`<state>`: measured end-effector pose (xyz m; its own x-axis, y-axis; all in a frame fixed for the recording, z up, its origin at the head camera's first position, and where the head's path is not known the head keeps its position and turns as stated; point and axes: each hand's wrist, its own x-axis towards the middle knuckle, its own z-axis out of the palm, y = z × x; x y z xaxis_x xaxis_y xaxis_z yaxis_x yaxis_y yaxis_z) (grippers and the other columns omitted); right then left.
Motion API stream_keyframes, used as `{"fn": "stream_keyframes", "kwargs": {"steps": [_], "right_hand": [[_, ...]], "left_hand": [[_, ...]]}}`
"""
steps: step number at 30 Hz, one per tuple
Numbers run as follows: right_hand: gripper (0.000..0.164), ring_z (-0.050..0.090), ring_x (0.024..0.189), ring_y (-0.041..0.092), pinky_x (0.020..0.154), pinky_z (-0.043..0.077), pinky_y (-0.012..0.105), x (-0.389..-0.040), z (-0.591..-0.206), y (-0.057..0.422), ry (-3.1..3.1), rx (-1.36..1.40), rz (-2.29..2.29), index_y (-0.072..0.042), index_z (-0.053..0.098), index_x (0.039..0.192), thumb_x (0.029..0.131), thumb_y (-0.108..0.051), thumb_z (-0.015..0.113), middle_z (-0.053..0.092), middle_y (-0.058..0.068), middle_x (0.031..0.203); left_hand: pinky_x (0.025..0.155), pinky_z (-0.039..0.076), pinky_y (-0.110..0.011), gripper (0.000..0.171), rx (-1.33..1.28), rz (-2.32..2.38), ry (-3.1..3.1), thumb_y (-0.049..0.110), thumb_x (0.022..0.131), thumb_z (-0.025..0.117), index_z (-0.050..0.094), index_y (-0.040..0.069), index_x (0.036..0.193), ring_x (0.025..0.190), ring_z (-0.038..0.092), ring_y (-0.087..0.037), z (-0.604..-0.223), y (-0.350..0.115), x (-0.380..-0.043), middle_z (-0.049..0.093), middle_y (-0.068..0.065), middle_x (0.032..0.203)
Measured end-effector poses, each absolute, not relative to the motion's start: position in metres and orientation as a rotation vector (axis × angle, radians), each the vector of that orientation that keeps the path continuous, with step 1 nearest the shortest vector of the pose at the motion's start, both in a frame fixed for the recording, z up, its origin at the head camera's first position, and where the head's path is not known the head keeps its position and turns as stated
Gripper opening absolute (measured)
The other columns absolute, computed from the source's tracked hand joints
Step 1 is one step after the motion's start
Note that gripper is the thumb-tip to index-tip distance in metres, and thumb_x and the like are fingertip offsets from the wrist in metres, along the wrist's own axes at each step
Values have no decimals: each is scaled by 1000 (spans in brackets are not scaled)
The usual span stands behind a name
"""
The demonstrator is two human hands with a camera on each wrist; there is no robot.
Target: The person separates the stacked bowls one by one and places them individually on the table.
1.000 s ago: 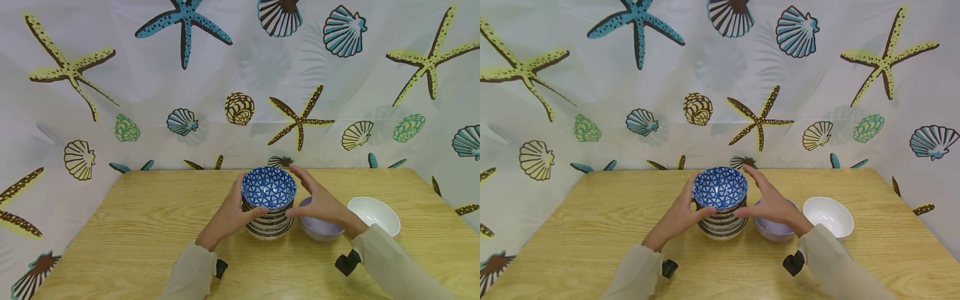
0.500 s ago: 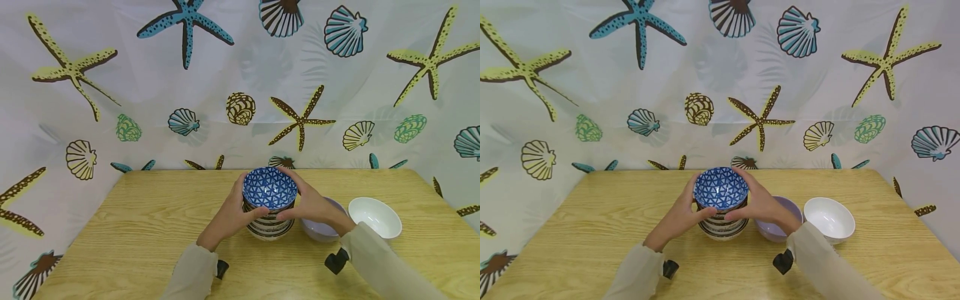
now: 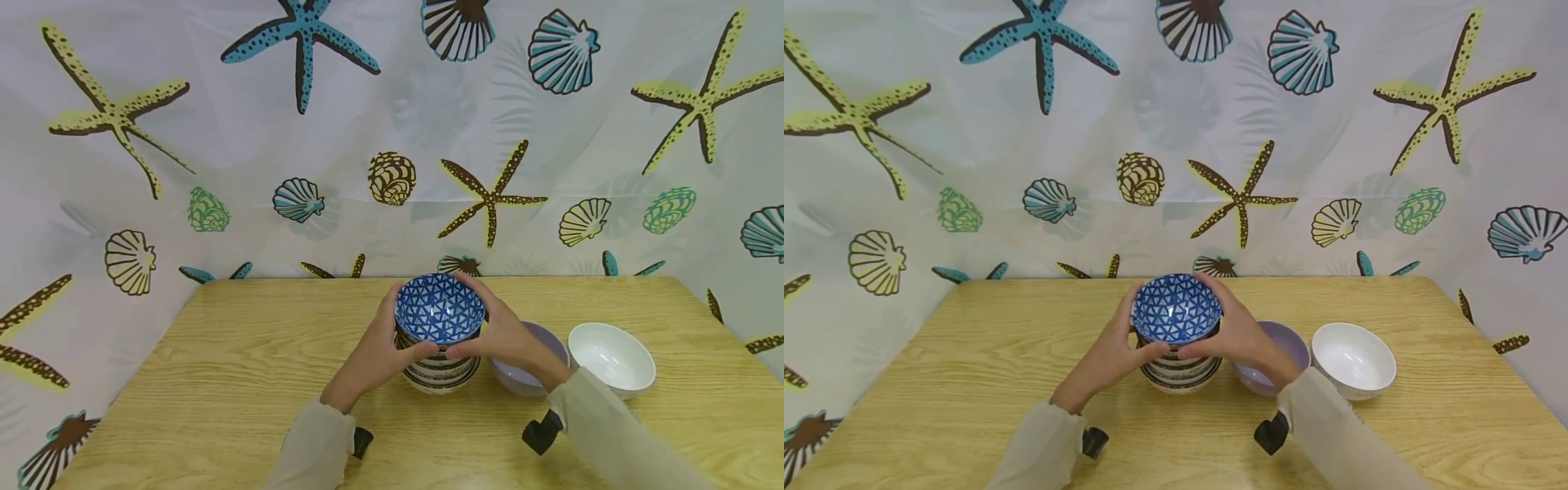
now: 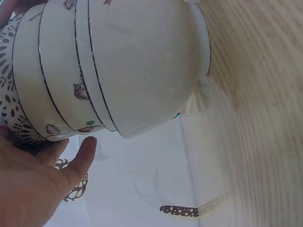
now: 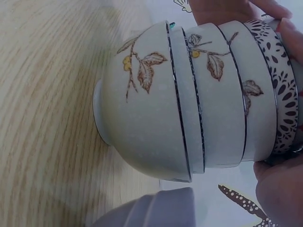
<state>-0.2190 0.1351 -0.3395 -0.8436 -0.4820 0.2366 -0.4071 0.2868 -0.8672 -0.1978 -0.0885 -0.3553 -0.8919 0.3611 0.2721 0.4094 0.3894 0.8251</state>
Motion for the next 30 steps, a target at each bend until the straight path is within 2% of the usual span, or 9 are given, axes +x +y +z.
{"fn": "stream_keyframes", "kwargs": {"steps": [7,12,24,30], "right_hand": [[106,35,134,43,100,43,54,-218,-342,133,2445,-864,-1679,-23,21,152,69,-17,85,24,17,154],[105,35,134,43,100,44,53,-218,-344,133,2456,-869,-1706,-22,22,152,69,-17,85,26,17,153],[104,34,136,40,102,40,55,-215,-344,132,2462,-860,-1772,-21,25,151,67,-14,86,26,14,154],[104,35,136,39,106,37,55,-214,-341,132,2520,-843,-1799,-18,28,151,65,-11,87,30,16,152]], "left_hand": [[112,29,-52,108,-735,-1607,-2550,38,79,77,3,14,154,141,30,-32,-357,-88,-198,20,-12,156],[113,29,-49,103,-768,-1656,-2547,33,81,76,5,19,154,141,30,-28,-362,-88,-201,22,-7,156],[113,27,-51,103,-796,-1639,-2557,37,82,74,2,21,154,141,28,-29,-364,-89,-203,20,-7,156],[114,25,-53,105,-786,-1626,-2573,43,82,72,-2,25,154,143,25,-29,-364,-90,-202,16,-6,158]]}}
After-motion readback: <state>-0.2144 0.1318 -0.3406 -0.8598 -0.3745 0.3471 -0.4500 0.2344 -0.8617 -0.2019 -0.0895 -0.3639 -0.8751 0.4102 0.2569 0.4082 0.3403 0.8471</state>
